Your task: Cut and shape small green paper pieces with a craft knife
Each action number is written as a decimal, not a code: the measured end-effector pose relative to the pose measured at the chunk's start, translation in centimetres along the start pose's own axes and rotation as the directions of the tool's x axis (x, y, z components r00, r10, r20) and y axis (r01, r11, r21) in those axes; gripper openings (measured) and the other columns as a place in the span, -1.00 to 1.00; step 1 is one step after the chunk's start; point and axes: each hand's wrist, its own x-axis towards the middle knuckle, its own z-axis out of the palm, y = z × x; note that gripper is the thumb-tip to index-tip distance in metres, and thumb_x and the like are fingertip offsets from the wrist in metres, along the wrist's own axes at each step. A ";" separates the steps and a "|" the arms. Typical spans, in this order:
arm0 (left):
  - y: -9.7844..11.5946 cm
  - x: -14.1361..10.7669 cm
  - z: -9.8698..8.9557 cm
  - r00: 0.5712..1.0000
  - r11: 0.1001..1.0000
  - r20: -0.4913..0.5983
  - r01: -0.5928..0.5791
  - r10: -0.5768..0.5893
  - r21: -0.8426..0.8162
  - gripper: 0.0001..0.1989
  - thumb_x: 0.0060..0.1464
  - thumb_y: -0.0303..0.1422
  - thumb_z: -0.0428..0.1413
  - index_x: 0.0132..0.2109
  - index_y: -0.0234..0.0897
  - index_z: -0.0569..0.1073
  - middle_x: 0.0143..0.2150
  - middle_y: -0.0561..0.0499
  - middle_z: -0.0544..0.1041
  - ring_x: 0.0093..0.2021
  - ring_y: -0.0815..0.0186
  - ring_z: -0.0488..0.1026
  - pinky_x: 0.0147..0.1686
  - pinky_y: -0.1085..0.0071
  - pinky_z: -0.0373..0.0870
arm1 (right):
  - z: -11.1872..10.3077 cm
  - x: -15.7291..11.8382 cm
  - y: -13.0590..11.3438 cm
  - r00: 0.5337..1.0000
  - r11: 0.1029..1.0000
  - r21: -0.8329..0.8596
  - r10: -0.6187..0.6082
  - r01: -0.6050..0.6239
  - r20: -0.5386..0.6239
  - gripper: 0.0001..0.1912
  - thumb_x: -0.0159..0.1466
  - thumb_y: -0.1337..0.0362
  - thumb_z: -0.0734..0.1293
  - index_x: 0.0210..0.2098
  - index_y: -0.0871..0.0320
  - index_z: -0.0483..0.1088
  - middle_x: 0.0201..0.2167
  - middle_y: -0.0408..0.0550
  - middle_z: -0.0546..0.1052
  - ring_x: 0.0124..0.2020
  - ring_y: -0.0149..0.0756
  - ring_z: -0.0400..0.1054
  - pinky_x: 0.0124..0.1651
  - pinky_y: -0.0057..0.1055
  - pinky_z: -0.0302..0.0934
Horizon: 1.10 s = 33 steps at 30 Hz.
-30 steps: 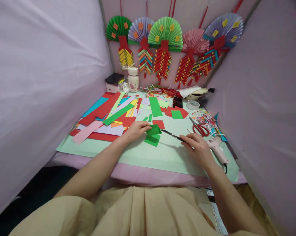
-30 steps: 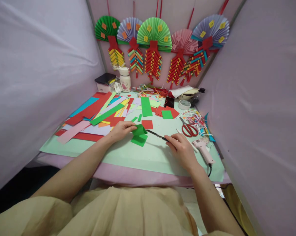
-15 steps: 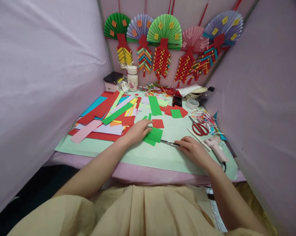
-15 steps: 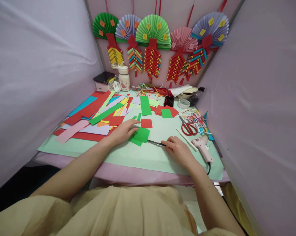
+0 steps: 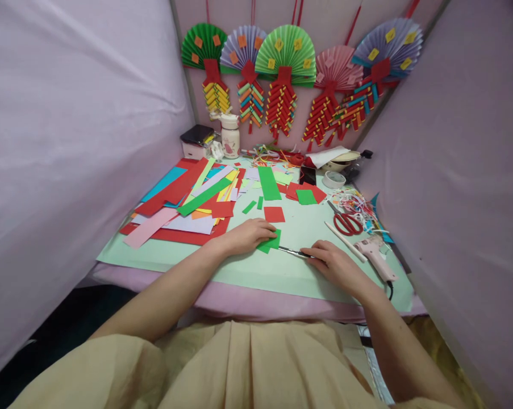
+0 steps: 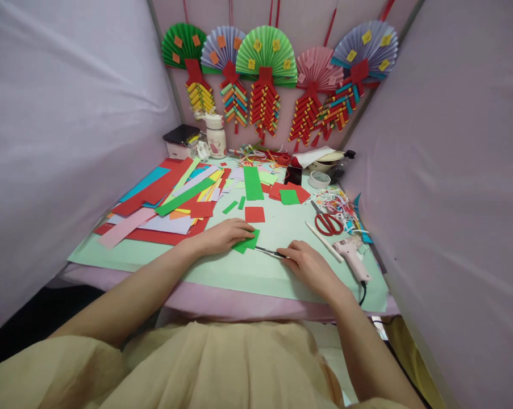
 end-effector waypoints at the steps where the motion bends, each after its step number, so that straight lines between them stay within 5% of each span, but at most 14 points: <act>1: -0.1 0.1 0.0 1.000 1.000 -0.007 -0.008 0.008 0.008 -0.67 0.25 -0.44 -0.08 0.05 -0.17 0.49 0.14 -0.11 0.44 0.15 0.19 0.33 0.15 0.22 0.21 | 0.1 0.0 -0.1 1.000 1.000 -0.003 0.002 -0.002 -0.003 -0.69 0.37 0.23 0.15 0.00 0.03 0.44 -0.22 0.02 0.46 -0.21 -0.22 0.37 -0.13 -0.28 0.28; 8: -0.6 0.6 0.2 0.991 0.997 0.111 -0.078 0.074 0.030 -0.60 0.23 -0.54 -0.13 0.06 -0.18 0.48 0.19 -0.09 0.40 0.20 0.20 0.27 0.16 0.27 0.20 | 0.6 0.1 -0.4 1.000 1.000 -0.013 0.004 -0.004 0.007 -0.68 0.38 0.21 0.14 0.02 0.05 0.42 -0.24 0.02 0.44 -0.22 -0.23 0.36 -0.14 -0.29 0.27; 17: 1.3 0.5 -0.2 0.999 0.989 0.033 -0.033 0.028 0.145 -0.77 0.20 -0.38 0.01 -0.05 -0.22 0.50 0.02 -0.17 0.42 0.02 0.13 0.27 0.01 0.25 0.23 | 0.5 -0.4 0.7 0.999 1.000 0.019 -0.022 0.022 -0.028 -0.69 0.37 0.21 0.14 0.01 0.00 0.44 -0.25 0.01 0.44 -0.23 -0.21 0.37 -0.16 -0.27 0.28; 24: 0.3 2.4 -1.3 0.964 0.996 0.262 0.065 -0.047 -0.062 -0.89 0.14 -0.38 0.04 -0.30 -0.29 0.44 -0.32 -0.05 0.42 -0.27 0.25 0.33 -0.28 0.41 0.24 | 0.2 -0.1 -0.4 1.000 0.999 0.032 -0.013 0.013 -0.016 -0.68 0.37 0.24 0.14 0.02 0.02 0.43 -0.23 0.03 0.43 -0.23 -0.21 0.36 -0.18 -0.27 0.29; 33: 0.1 2.8 -1.1 0.960 0.987 0.268 0.115 -0.081 -0.115 -0.92 0.05 -0.38 0.08 -0.38 -0.28 0.43 -0.39 -0.03 0.42 -0.36 0.27 0.32 -0.37 0.42 0.19 | -0.1 -0.5 -1.2 0.999 0.999 0.046 -0.028 0.027 0.021 -0.70 0.35 0.27 0.16 -0.01 0.02 0.44 -0.27 0.01 0.42 -0.27 -0.24 0.35 -0.22 -0.32 0.26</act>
